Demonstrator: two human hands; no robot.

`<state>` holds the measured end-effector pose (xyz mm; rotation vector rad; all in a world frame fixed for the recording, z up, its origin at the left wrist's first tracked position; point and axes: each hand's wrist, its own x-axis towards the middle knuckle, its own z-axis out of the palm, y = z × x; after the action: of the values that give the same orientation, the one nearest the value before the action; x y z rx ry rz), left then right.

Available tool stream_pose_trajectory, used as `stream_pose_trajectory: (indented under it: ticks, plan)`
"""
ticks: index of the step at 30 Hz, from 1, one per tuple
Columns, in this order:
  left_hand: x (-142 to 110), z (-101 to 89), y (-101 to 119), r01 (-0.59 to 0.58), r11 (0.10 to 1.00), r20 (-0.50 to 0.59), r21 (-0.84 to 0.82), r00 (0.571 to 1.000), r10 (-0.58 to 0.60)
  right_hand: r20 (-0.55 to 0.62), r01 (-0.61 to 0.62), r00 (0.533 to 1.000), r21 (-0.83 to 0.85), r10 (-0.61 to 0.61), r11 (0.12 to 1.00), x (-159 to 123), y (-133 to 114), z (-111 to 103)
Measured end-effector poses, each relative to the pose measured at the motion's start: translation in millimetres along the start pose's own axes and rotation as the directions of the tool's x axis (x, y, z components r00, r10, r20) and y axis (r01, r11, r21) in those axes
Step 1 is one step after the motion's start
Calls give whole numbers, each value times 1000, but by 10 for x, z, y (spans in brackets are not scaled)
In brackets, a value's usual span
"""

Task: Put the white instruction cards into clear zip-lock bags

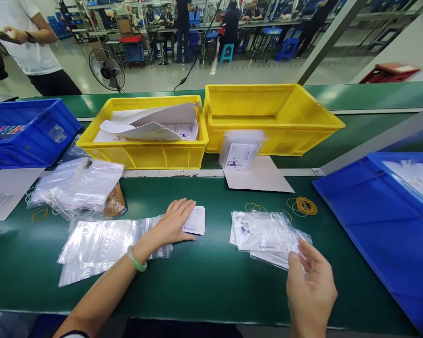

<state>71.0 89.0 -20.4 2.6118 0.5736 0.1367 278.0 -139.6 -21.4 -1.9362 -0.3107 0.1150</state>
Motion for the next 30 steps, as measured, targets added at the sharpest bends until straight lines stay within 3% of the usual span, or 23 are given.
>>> stream_pose_trajectory:
  ticks: [3, 5, 7, 10, 13, 14, 16, 18, 21, 25, 28, 30]
  plan:
    - [94, 7, 9, -52, 999, 53, -14, 997, 53, 157, -7, 988, 22, 4, 1000, -106, 20, 67]
    - [97, -24, 90, -85, 996, 50, -40, 995, 87, 307, -37, 952, 50, 20, 998, -185, -36, 193]
    - [64, -58, 226, -125, 990, 29, -71, 991, 127, 471, -81, 882, 93, 28, 992, -253, -120, 356]
    - [-38, -66, 483, -223, 971, -25, -90, 975, 222, 684, -152, 729, 167, -3, 974, -328, -240, 571]
    - [-206, -5, 689, -260, 966, -89, -14, 962, 257, 756, -164, 654, 168, -20, 972, -359, -297, 654]
    - [-282, 26, 725, -212, 977, -141, 23, 967, 213, 758, -176, 652, 160, -6, 971, -358, -299, 649]
    - [-461, 95, 737, 4, 998, -283, 67, 959, 15, 750, -241, 659, 144, 53, 960, -337, -288, 606]
    - [-648, 163, 683, 288, 955, -362, 70, 900, -245, 744, -326, 655, 119, 133, 938, -304, -272, 549]
    - [-861, 244, 555, 567, 812, -263, 137, 812, -522, 738, -394, 644, 95, 201, 914, -278, -263, 514]
    - [-990, 305, 459, 644, 748, -109, 160, 765, -635, 753, -359, 644, 144, 133, 922, -348, -271, 599]
    - [-1079, 324, 445, 598, 802, -38, 2, 801, -597, 739, -316, 670, 208, 63, 926, -422, -303, 677]
    - [-1112, 329, 410, 551, 823, -101, -141, 819, -565, 720, -275, 694, 255, 8, 927, -434, -356, 713]
